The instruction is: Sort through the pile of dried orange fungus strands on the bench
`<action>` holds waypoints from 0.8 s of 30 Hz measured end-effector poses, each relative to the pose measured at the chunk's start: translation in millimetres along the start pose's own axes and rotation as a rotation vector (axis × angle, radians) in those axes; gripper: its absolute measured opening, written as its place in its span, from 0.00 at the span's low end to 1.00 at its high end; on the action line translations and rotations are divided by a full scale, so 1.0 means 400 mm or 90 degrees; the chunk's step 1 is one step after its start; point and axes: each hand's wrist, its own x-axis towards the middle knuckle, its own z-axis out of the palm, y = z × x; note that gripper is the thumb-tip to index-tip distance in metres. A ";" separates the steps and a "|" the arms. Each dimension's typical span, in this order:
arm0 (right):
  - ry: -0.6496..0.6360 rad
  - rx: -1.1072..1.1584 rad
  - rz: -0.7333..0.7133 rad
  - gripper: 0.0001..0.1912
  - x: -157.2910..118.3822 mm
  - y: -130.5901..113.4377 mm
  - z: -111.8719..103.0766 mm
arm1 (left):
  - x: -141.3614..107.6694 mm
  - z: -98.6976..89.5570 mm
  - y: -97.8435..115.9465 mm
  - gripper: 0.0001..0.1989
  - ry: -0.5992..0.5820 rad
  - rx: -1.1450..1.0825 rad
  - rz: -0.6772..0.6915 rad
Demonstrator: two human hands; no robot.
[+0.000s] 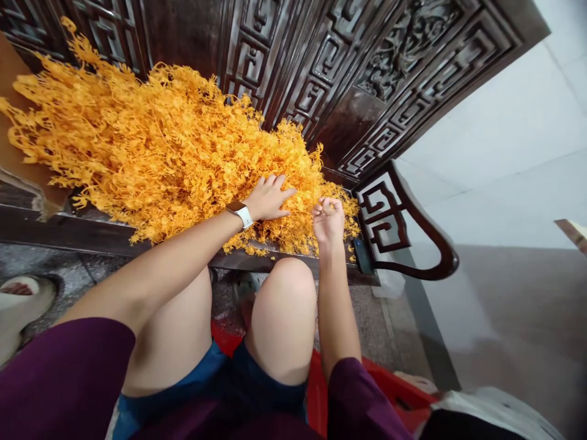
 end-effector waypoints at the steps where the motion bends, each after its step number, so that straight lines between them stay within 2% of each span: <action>1: 0.004 -0.001 0.007 0.27 0.001 0.000 -0.004 | -0.001 0.001 0.000 0.33 0.005 0.007 0.002; 5: 0.000 -0.016 0.034 0.27 -0.009 -0.001 -0.007 | 0.001 -0.002 -0.012 0.32 0.014 0.004 0.019; 10: -0.060 -0.050 0.087 0.22 -0.038 -0.021 -0.011 | 0.000 0.001 -0.032 0.31 -0.008 0.023 0.018; 14: -0.081 -0.081 0.101 0.18 -0.054 -0.043 -0.016 | -0.001 0.008 -0.014 0.36 -0.030 -0.019 0.008; 17: -0.081 -0.116 0.078 0.18 -0.063 -0.048 -0.003 | 0.007 0.010 0.017 0.39 -0.031 -0.144 -0.076; 20: -0.085 -0.134 0.017 0.20 -0.073 -0.044 0.025 | 0.018 0.014 0.042 0.35 -0.009 -0.214 -0.165; 24: -0.123 -0.190 -0.052 0.19 -0.089 -0.043 0.066 | 0.024 0.025 0.053 0.42 0.028 -0.165 -0.159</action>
